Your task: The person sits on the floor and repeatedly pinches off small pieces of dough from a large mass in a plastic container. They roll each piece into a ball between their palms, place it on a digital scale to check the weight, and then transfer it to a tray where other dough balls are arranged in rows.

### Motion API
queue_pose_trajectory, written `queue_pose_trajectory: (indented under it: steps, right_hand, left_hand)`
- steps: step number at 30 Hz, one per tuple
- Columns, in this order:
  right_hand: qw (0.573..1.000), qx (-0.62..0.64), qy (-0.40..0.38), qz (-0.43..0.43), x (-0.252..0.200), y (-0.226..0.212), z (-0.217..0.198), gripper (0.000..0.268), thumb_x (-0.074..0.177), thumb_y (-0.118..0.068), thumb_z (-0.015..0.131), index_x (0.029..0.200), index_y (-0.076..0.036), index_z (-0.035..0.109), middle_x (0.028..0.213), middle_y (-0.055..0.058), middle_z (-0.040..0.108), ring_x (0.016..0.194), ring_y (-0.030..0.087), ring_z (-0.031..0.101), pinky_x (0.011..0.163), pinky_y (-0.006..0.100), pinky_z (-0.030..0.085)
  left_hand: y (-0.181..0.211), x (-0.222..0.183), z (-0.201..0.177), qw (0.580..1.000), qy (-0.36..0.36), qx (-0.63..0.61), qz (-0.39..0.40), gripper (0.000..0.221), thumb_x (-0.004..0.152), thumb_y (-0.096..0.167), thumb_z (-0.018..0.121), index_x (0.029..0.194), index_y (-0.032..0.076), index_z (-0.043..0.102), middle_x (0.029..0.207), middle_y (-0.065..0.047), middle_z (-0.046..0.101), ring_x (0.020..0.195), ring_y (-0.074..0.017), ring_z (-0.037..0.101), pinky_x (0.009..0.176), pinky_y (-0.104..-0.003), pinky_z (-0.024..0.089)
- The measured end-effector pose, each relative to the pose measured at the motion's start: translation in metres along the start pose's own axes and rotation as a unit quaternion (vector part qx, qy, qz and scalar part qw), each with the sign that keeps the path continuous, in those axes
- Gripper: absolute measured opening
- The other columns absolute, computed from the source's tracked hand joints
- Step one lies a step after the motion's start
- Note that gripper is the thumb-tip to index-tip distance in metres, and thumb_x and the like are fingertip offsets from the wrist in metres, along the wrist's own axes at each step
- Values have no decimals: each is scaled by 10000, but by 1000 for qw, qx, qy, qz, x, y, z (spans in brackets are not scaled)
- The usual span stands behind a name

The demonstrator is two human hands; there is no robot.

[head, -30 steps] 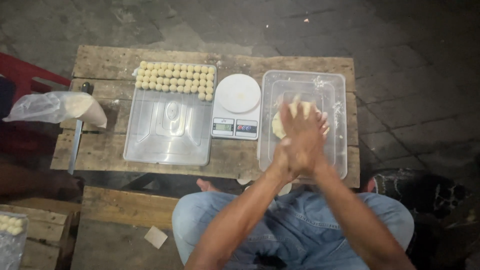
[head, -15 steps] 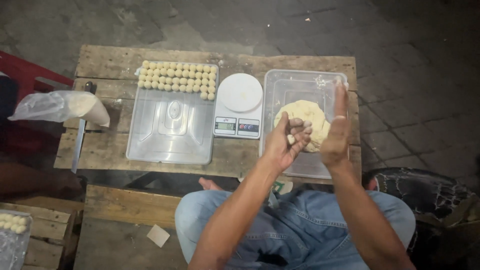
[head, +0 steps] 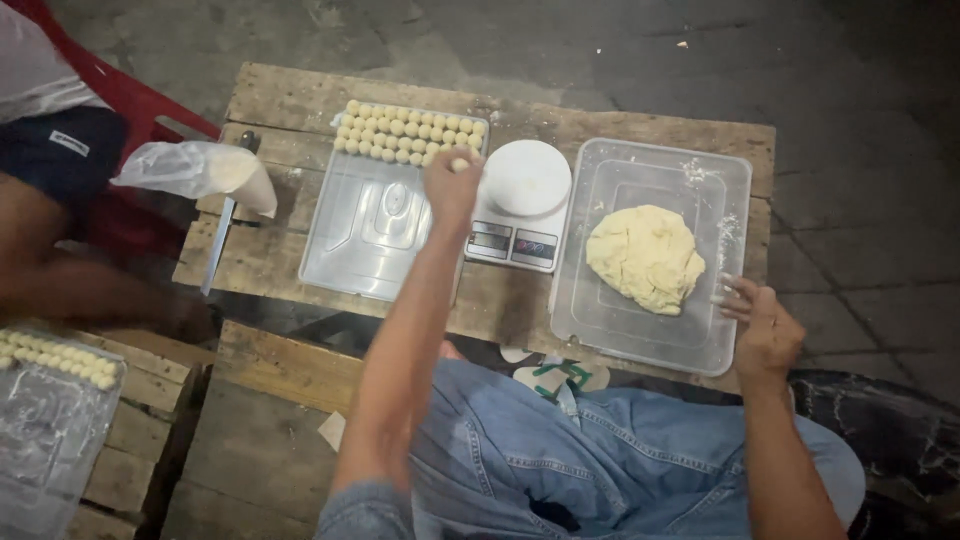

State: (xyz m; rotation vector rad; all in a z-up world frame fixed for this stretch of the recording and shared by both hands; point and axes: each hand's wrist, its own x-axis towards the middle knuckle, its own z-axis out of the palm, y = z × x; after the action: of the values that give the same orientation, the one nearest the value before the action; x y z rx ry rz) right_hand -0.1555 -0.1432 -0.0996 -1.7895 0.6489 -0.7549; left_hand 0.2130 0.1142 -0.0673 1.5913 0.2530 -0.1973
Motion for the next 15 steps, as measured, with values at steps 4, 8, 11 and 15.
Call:
queue_pose_trajectory:
  steps: [4,8,11,15]
  right_hand:
    - [998,12,17,58,12,0,11,516,1212,-339,387,1198,72,700,1064,180,723,790,248,694,698,334,587]
    - [997,-18,-12,75,9,10,10,552,1210,-391,393,1168,53,717,1019,180,724,823,289,717,727,383,595]
    - [997,9,-8,71,9,3,14,509,1212,-333,397,1161,68,705,1056,178,726,772,288,714,701,375,599]
    - [997,3,4,77,12,14,13,509,1209,-337,415,1155,75,709,1006,179,721,760,264,700,681,344,586]
  left_hand:
    - [-10,48,-34,973,43,141,178,156,855,99,718,1009,102,689,1064,-76,724,974,-224,685,853,-330,574]
    - [-22,61,-54,933,23,265,244,218,823,-69,568,971,71,647,1033,-107,715,960,-269,657,829,-391,513]
    - [-46,81,-57,898,29,339,280,289,835,-67,606,1056,99,690,1093,-145,487,909,-328,591,767,-415,508]
    - [-70,97,-55,889,9,346,301,328,827,-65,641,1118,80,683,1076,-168,584,1047,-360,569,904,-461,485]
